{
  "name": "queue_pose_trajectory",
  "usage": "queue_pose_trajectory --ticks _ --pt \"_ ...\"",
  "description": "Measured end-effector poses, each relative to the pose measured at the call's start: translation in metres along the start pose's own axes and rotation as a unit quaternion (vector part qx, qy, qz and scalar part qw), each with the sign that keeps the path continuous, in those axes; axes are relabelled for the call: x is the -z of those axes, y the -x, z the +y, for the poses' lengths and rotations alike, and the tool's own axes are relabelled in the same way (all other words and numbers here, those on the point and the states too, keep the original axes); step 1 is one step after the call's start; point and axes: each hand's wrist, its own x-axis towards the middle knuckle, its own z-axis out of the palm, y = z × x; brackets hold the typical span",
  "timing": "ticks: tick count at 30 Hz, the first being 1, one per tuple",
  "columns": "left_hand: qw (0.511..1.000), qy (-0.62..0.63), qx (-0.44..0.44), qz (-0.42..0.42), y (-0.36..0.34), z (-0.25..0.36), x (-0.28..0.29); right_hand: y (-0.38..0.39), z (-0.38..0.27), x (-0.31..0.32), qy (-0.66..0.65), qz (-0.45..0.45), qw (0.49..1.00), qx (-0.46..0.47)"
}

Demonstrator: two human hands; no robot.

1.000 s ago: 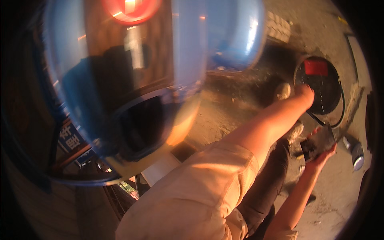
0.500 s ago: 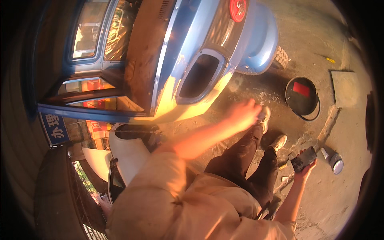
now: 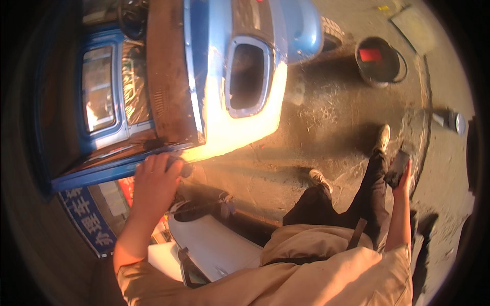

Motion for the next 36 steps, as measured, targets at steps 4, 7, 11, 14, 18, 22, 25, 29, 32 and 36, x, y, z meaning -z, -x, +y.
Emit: queue_pose_trajectory --ticks 4,7,11,14,18,22,25,29,32,36 --pt "0.991 -0.066 -0.037 0.113 0.039 -0.025 -0.024 -0.001 0.093 -0.053 0.056 0.052 0.997 0.023" --pt "0.979 -0.074 -0.111 0.156 0.024 -0.033 -0.041 0.009 0.175 -0.090 0.019 0.055 0.998 0.018" --pt "0.951 -0.072 -0.196 0.226 0.013 -0.046 -0.049 0.053 0.250 -0.238 0.172 0.058 0.977 0.114" --pt "0.942 -0.076 -0.240 0.220 -0.003 -0.047 -0.046 0.064 0.287 -0.328 0.238 -0.032 0.935 0.260" --pt "0.935 -0.094 -0.297 0.167 -0.029 -0.040 -0.048 0.065 0.306 -0.392 0.306 -0.080 0.845 0.430" --pt "0.924 -0.077 -0.350 0.135 -0.049 -0.038 -0.045 0.047 0.322 -0.417 0.302 -0.108 0.777 0.542" --pt "0.906 -0.023 -0.406 0.114 -0.072 -0.044 -0.044 0.037 0.325 -0.422 0.311 -0.156 0.744 0.570" --pt "0.907 0.011 -0.415 0.068 -0.096 -0.048 -0.042 0.025 0.318 -0.421 0.342 -0.192 0.706 0.590" --pt "0.934 -0.071 -0.346 0.054 -0.054 -0.035 -0.033 0.022 0.325 -0.436 0.290 -0.233 0.708 0.600" --pt "0.929 -0.100 -0.351 0.068 -0.070 -0.039 -0.041 0.025 0.344 -0.451 0.215 -0.087 0.762 0.605"
